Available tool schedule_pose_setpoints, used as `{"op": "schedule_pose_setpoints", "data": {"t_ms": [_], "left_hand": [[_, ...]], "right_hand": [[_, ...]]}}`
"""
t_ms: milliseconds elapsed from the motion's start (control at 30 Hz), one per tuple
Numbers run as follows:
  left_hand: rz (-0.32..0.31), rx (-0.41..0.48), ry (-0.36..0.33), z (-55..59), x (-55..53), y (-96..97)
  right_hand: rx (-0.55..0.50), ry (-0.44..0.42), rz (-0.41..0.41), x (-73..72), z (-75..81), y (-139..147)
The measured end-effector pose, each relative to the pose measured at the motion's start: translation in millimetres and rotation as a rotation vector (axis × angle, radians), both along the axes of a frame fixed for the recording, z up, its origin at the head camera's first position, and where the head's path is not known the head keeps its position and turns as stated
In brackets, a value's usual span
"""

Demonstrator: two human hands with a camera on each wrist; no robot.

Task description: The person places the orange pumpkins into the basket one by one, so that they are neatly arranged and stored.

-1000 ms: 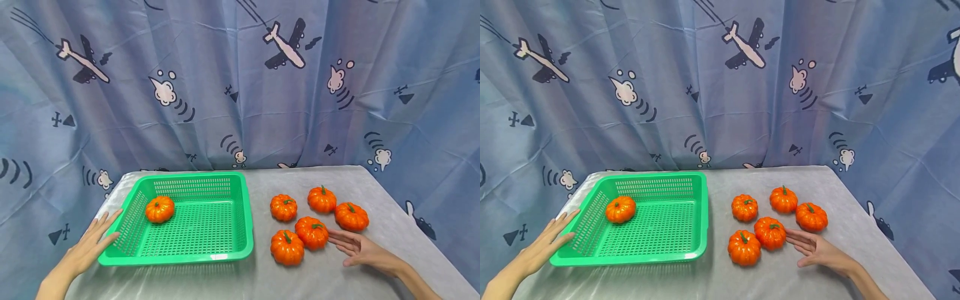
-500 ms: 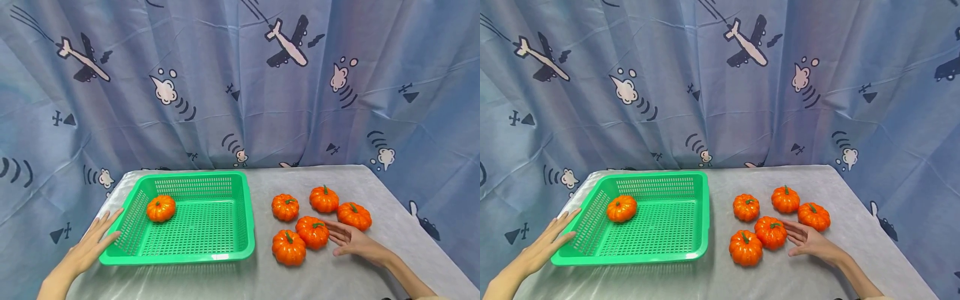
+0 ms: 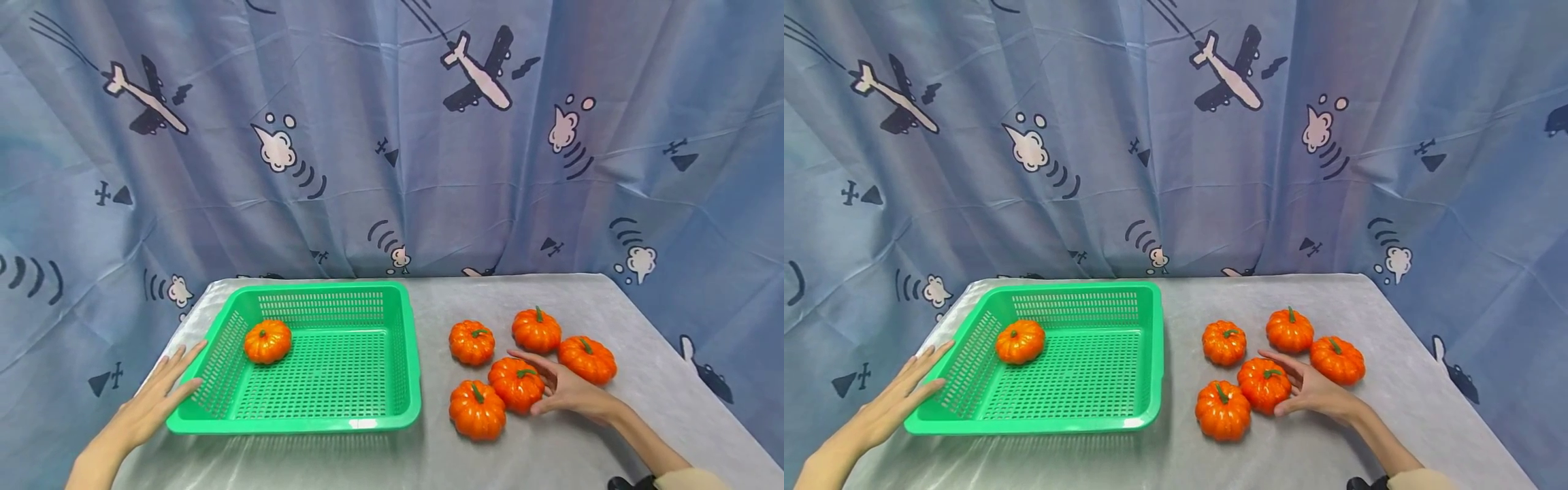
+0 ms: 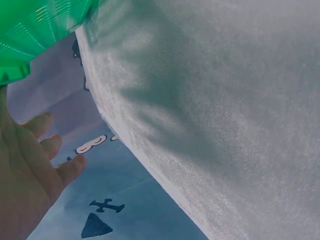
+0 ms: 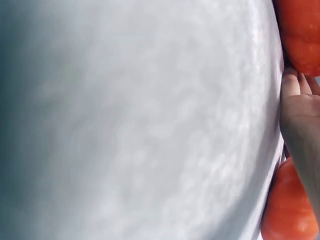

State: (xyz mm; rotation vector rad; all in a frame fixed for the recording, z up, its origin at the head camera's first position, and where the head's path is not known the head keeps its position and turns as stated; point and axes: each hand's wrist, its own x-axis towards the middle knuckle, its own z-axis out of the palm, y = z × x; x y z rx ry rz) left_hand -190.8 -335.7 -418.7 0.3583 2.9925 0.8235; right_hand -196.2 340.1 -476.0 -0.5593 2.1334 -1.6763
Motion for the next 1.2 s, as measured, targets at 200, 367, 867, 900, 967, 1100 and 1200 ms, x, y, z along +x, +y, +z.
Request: {"op": "schedule_pose_setpoints", "data": {"t_ms": [200, 367, 867, 900, 967, 1100, 1200], "left_hand": [[0.010, -0.007, -0.007, -0.9, -1.2, 0.1], [0.010, -0.005, 0.004, -1.0, -1.3, 0.2], [0.011, 0.013, -0.018, -1.4, -0.1, 0.2], [0.012, 0.013, -0.020, -1.1, -0.2, -0.1], [0.009, 0.017, -0.019, -0.7, -0.3, -0.3], [0.007, 0.026, -0.022, -0.7, -0.6, -0.8], [0.003, 0.040, -0.025, -1.0, -1.3, -0.5]], "right_hand": [[0.062, 0.082, -0.031, -4.6, -2.5, -6.7], [0.134, 0.183, -0.066, -3.2, -2.8, -13.9], [0.287, 0.167, -0.234, 0.5, 25.1, -13.7], [0.294, 0.160, -0.246, 0.4, 30.2, -12.4], [0.315, 0.170, -0.267, 0.0, 40.2, -10.5], [0.302, 0.213, -0.273, -2.5, 57.1, -9.0], [0.252, 0.243, -0.257, -4.4, 66.7, -10.5]]}}
